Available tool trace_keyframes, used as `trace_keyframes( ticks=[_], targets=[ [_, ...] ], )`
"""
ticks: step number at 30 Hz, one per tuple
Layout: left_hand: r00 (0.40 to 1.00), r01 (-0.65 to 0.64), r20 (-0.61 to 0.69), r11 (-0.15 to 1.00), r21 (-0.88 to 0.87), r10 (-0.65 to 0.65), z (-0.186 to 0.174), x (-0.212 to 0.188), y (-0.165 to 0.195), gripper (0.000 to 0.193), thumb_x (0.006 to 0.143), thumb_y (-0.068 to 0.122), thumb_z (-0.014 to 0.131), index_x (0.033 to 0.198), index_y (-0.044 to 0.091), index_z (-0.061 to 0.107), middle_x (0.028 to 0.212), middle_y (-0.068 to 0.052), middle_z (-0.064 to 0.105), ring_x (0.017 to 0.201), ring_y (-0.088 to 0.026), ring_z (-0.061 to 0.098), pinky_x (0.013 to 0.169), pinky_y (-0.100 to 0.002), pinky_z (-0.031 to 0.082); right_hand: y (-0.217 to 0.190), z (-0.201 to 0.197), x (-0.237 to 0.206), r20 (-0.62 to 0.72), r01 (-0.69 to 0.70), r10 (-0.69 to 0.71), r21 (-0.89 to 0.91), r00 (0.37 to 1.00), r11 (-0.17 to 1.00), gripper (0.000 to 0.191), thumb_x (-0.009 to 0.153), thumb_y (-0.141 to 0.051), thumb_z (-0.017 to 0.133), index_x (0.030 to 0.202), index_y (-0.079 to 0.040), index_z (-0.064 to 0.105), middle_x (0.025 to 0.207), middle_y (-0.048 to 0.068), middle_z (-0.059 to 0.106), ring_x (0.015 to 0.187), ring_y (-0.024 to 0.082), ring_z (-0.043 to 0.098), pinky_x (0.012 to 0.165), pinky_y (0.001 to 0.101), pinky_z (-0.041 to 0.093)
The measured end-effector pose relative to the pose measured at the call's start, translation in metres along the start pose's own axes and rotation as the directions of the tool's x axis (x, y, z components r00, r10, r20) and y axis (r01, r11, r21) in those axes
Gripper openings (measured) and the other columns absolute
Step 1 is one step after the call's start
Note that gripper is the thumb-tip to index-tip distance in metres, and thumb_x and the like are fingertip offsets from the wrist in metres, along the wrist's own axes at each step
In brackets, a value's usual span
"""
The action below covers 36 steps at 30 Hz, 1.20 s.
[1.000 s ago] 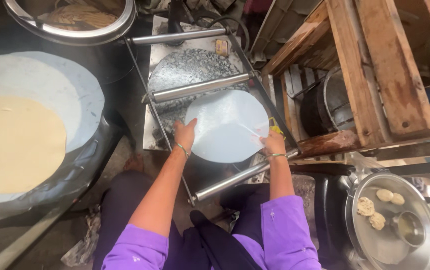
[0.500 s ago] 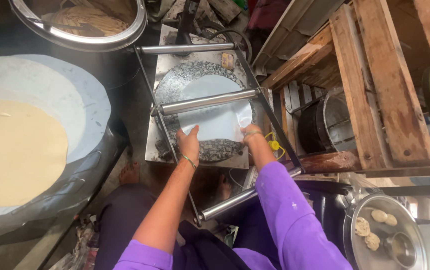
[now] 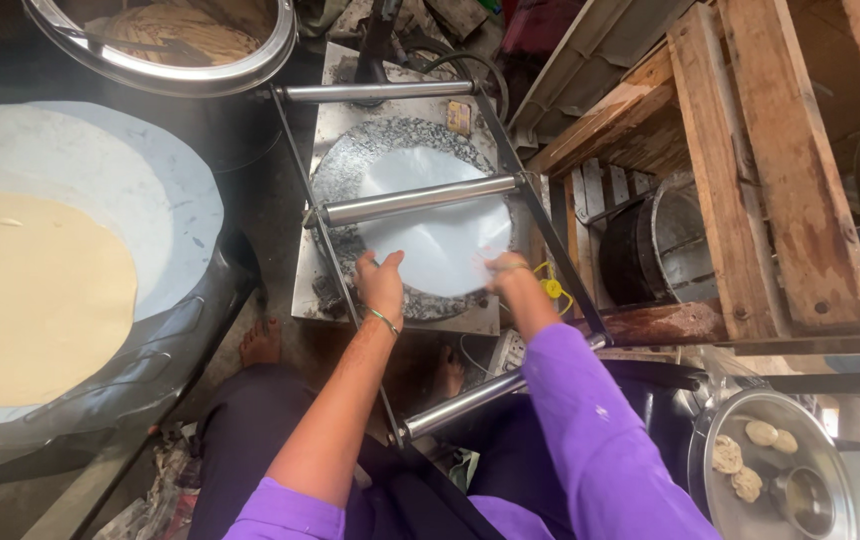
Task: The person places dough balls on the stone plate of a lever press, pulls the metal handle to flatten each ball into a thin round disc, peels the pressed disc off the plate, and stacks the discs on a tray while another person occasionally takes the finished stack away.
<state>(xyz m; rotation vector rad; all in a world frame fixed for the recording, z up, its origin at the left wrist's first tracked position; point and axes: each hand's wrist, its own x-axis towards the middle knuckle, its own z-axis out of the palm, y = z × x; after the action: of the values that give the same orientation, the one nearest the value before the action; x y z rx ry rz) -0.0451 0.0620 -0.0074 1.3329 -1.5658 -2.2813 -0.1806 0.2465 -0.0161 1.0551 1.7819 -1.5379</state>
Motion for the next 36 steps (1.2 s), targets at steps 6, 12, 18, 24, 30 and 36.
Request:
trace_keyframes(
  ticks=[6, 12, 18, 24, 30, 36],
  targets=[
    [0.992, 0.070, 0.107, 0.996, -0.060, -0.063, 0.000, 0.001, 0.000, 0.086, 0.082, 0.034, 0.074, 0.151, 0.001, 0.036, 0.155, -0.027, 0.032, 0.139, -0.036, 0.042, 0.112, -0.045, 0.038, 0.002, 0.044, 0.003, 0.031, -0.028, 0.025, 0.100, 0.999, 0.995, 0.035, 0.099, 0.002, 0.044, 0.125, -0.011, 0.062, 0.119, 0.009, 0.071, 0.097, 0.030, 0.069, 0.080, 0.0567, 0.054],
    [0.991, 0.007, 0.134, 0.990, -0.143, 0.012, -0.002, 0.004, 0.003, 0.083, 0.082, 0.032, 0.073, 0.148, -0.005, 0.039, 0.148, -0.027, 0.048, 0.139, -0.035, 0.047, 0.114, -0.045, 0.037, 0.008, 0.030, -0.004, 0.089, 0.007, -0.006, -0.019, 0.996, 1.000, 0.025, 0.099, 0.004, 0.050, 0.121, -0.005, 0.056, 0.122, 0.010, 0.072, 0.101, 0.031, 0.073, 0.087, 0.0574, 0.058],
    [0.990, 0.017, 0.142, 0.991, -0.130, 0.002, -0.002, -0.003, 0.002, 0.082, 0.083, 0.031, 0.073, 0.149, -0.004, 0.038, 0.146, -0.025, 0.049, 0.139, -0.034, 0.046, 0.114, -0.044, 0.036, 0.016, 0.023, -0.007, 0.068, 0.010, -0.011, 0.016, 0.998, 1.000, 0.023, 0.097, 0.003, 0.057, 0.120, -0.002, 0.060, 0.112, 0.013, 0.074, 0.096, 0.033, 0.073, 0.083, 0.0548, 0.059],
    [0.984, 0.081, 0.165, 0.991, -0.106, -0.062, -0.002, -0.009, 0.005, 0.078, 0.084, 0.034, 0.073, 0.148, 0.001, 0.041, 0.138, -0.020, 0.055, 0.117, -0.028, 0.052, 0.092, -0.041, 0.043, 0.021, 0.006, 0.007, -0.049, 0.095, -0.095, -0.001, 0.994, 0.995, 0.019, 0.096, 0.004, 0.057, 0.114, -0.002, 0.059, 0.102, 0.018, 0.073, 0.086, 0.035, 0.075, 0.069, 0.0550, 0.056],
    [0.974, 0.122, 0.199, 0.991, -0.047, -0.111, 0.001, -0.005, -0.004, 0.067, 0.085, 0.034, 0.072, 0.142, 0.008, 0.049, 0.128, -0.006, 0.054, 0.099, -0.018, 0.050, 0.070, -0.038, 0.044, 0.026, -0.023, 0.012, 0.036, 0.207, -0.215, -0.461, 0.976, 0.863, 0.011, 0.095, -0.007, 0.068, 0.098, 0.003, 0.071, 0.089, 0.020, 0.076, 0.080, 0.032, 0.077, 0.065, 0.0436, 0.061],
    [0.933, 0.162, 0.337, 0.983, -0.083, -0.125, -0.010, 0.020, -0.037, 0.044, 0.100, 0.021, 0.052, 0.140, 0.016, 0.069, 0.091, -0.006, 0.031, 0.082, -0.025, 0.038, 0.087, -0.049, 0.055, 0.049, -0.118, -0.065, -0.001, 0.777, -0.954, -0.580, 0.299, 0.244, 0.018, 0.083, -0.021, 0.075, 0.086, -0.004, 0.077, 0.078, 0.017, 0.075, 0.070, 0.032, 0.074, 0.070, 0.0405, 0.058]
  ],
)
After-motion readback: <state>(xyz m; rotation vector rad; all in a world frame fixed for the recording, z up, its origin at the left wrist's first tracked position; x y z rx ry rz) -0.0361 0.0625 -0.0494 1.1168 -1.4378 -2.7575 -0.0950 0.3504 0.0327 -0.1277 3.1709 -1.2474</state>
